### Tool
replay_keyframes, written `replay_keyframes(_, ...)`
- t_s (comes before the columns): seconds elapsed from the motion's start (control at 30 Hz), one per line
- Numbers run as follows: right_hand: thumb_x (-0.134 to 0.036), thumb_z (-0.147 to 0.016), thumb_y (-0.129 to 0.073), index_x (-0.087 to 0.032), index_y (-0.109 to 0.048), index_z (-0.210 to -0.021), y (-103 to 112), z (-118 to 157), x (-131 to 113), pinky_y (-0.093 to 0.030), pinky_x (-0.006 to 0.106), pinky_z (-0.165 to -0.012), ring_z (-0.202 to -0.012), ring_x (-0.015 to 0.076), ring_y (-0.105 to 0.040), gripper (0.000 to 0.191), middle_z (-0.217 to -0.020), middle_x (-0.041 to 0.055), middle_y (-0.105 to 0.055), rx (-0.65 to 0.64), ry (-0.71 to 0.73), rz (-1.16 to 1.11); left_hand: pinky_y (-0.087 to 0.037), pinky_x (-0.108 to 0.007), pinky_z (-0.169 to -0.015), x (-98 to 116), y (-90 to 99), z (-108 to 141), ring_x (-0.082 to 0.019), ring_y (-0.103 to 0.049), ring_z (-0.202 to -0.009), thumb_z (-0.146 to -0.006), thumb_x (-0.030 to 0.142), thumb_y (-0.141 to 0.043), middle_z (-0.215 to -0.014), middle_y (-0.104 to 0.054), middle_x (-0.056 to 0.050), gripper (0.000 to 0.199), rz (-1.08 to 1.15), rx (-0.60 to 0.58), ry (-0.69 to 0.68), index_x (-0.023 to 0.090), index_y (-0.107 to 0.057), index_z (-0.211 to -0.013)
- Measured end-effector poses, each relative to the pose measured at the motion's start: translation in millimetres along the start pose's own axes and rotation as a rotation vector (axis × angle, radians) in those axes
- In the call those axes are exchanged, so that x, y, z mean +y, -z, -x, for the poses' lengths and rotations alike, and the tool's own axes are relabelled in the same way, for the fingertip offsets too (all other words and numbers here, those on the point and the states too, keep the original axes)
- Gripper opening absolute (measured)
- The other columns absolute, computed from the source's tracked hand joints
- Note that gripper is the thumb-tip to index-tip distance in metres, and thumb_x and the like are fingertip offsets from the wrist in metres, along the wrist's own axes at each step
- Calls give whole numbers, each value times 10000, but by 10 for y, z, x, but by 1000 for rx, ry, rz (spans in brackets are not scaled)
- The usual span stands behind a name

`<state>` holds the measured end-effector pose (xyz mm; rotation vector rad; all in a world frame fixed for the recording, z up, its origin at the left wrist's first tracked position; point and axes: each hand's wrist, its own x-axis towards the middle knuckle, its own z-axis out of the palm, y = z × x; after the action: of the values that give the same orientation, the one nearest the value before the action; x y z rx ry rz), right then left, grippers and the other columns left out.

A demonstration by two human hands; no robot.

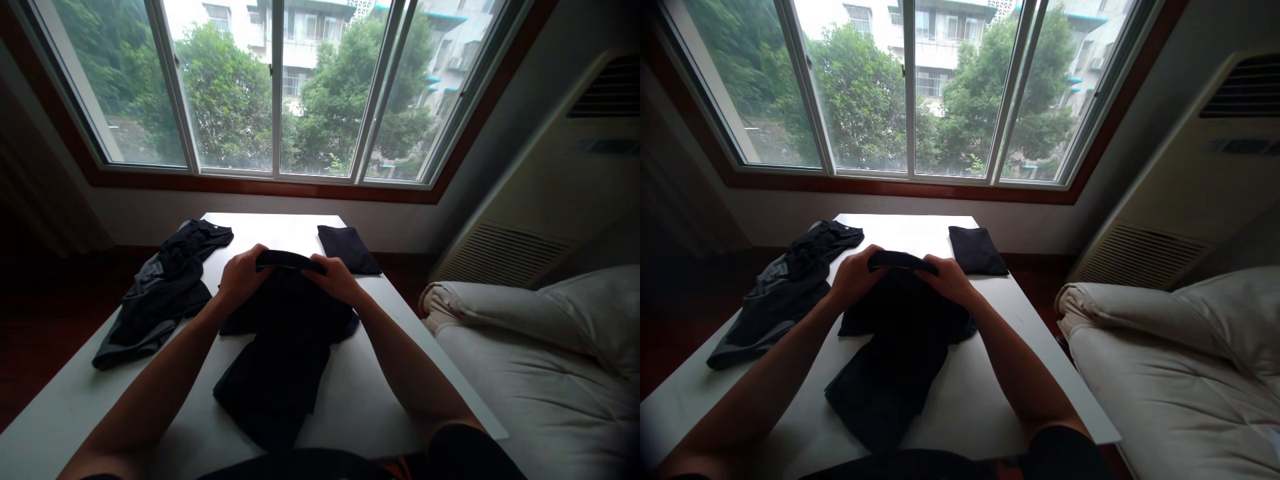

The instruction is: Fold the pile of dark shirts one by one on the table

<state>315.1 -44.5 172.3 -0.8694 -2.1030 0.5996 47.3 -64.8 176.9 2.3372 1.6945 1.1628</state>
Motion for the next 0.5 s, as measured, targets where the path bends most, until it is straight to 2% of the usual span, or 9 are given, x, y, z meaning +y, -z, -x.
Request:
replay_keyframes(0.2,-525,-936,-662,-195,-668,-898,21,-5,30,-385,258,-641,-672,139,-490,332,-716,-25,-587,21,-37,17,-540,-309,-799,-77,46,-38,-234,-712,-891,-867,408,-720,-985,-761,-14,323,411,-150,-37,224,-684,-1130)
replay_keyframes(0.5,-513,-937,-662,-195,-679,-909,32,-2,38,-388,254,-646,-674,138,-503,319,-730,-23,-609,26,-28,29,-526,-288,-735,-70,39,-50,-215,-690,-825,-891,411,-683,-899,-750,-11,259,436,-103,16,203,-737,-1035)
